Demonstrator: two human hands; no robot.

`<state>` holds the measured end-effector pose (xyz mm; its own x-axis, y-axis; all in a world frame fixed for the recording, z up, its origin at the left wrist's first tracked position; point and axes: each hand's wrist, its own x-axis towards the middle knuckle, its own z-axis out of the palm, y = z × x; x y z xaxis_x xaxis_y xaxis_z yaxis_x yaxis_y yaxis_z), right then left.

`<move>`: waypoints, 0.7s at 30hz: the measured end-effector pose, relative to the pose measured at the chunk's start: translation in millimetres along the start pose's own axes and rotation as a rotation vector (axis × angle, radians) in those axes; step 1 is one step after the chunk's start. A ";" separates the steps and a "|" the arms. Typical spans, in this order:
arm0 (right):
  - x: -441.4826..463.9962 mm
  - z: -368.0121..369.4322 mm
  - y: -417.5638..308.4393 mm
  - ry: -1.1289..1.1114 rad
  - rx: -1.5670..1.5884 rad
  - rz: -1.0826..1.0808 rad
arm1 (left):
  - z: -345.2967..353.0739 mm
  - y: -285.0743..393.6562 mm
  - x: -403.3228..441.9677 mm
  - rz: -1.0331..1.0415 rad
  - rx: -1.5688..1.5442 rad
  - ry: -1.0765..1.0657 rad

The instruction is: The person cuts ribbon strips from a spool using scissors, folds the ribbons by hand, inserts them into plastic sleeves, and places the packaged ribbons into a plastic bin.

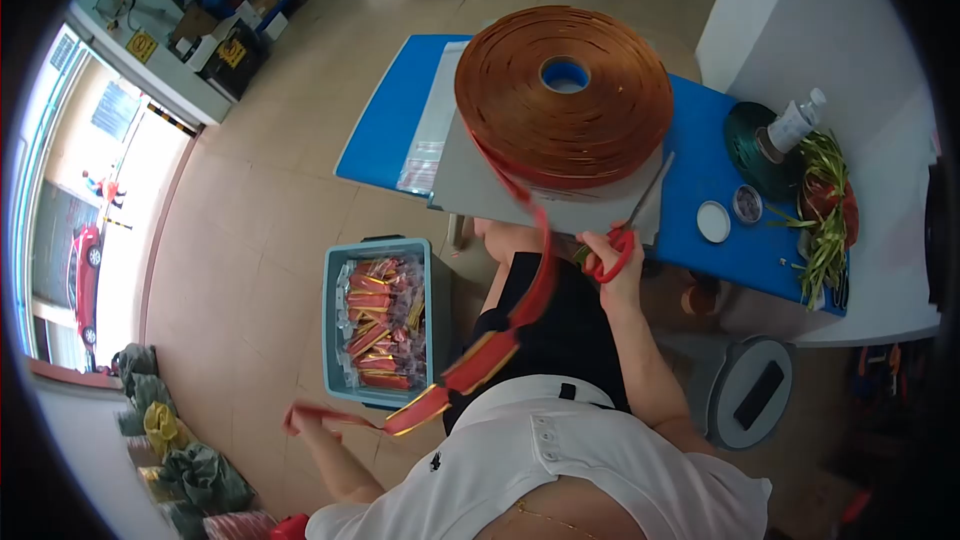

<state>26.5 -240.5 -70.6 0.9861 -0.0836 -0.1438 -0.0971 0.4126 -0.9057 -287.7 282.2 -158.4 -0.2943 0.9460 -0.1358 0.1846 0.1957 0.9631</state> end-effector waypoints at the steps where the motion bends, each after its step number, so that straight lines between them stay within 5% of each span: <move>1: -2.2 7.3 0.6 -0.016 -0.016 -0.003 | 13.9 -22.1 -11.6 -0.018 0.086 -0.035; 5: -12.9 26.1 -7.1 -0.066 -0.079 -0.046 | 125.1 -59.3 -108.6 0.166 0.295 -0.405; 9: -29.4 11.4 -6.8 -0.117 -0.171 -0.048 | 228.2 -18.4 -223.8 0.686 -0.053 -1.055; 11: -36.6 0.3 -5.3 -0.177 -0.210 -0.039 | 247.3 19.9 -267.4 0.520 -0.094 -1.104; 14: -47.8 -10.9 -4.7 -0.184 -0.286 -0.040 | 292.5 15.2 -246.9 0.617 -0.078 -0.849; 17: -52.1 -17.4 -9.2 -0.233 -0.297 0.037 | 319.3 70.3 -259.9 1.217 -0.034 -0.707; 19: -52.6 -12.4 -8.6 -0.272 -0.261 0.087 | 324.7 113.8 -287.4 1.336 0.082 -0.920; 21: -52.9 -1.9 -8.2 -0.312 -0.265 0.086 | 363.0 110.9 -280.2 0.964 0.302 -1.303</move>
<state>-25.1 -241.2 -56.2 0.9625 0.2364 -0.1330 -0.1724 0.1545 -0.9728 155.7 132.6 -97.8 0.9382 0.2773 0.2069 0.0315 -0.6639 0.7471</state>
